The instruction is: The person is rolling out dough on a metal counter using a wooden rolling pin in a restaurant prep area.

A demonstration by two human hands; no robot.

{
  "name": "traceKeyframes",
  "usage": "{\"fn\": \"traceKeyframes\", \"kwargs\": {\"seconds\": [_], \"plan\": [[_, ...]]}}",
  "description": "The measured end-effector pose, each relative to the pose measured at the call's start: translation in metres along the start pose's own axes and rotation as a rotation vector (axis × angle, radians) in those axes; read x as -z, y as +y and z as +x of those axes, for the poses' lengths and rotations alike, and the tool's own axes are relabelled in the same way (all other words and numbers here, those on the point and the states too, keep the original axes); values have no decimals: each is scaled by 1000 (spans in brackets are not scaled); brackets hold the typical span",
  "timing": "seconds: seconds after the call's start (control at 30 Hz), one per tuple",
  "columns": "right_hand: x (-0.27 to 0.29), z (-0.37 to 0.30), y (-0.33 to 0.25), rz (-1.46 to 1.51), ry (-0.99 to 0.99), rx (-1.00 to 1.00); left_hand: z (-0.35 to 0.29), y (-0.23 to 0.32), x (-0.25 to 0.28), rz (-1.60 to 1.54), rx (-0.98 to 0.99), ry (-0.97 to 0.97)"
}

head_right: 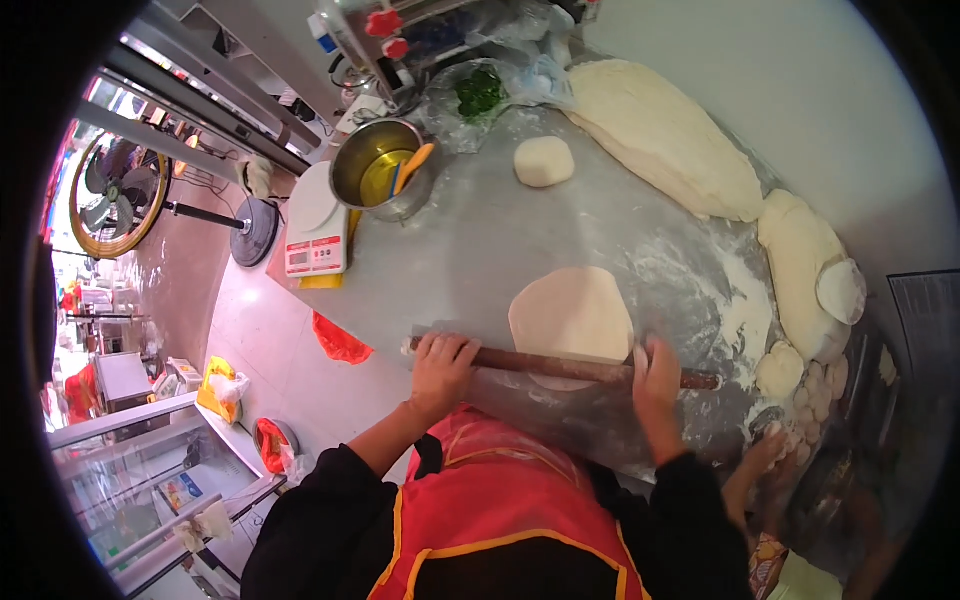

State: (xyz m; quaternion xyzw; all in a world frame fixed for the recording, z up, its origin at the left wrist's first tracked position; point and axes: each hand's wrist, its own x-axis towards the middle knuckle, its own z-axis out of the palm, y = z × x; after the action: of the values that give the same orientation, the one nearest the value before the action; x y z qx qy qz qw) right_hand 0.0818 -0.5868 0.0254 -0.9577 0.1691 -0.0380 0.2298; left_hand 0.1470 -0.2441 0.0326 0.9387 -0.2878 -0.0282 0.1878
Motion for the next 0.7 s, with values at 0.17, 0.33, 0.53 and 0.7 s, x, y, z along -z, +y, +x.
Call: {"fn": "traceKeyframes", "kwargs": {"seconds": [0.17, 0.33, 0.53, 0.7], "plan": [[5, -40, 16, -363, 70, 66, 60, -5, -24, 34, 38, 49], [-1, 113, 40, -423, 242, -8, 225, -12, -8, 207, -69, 76], [1, 156, 46, -345, 322, 57, 287, -25, -20, 216, -143, 214], [-9, -36, 7, -168, 31, 20, 90, -22, -7, 76, -42, -53]]}}
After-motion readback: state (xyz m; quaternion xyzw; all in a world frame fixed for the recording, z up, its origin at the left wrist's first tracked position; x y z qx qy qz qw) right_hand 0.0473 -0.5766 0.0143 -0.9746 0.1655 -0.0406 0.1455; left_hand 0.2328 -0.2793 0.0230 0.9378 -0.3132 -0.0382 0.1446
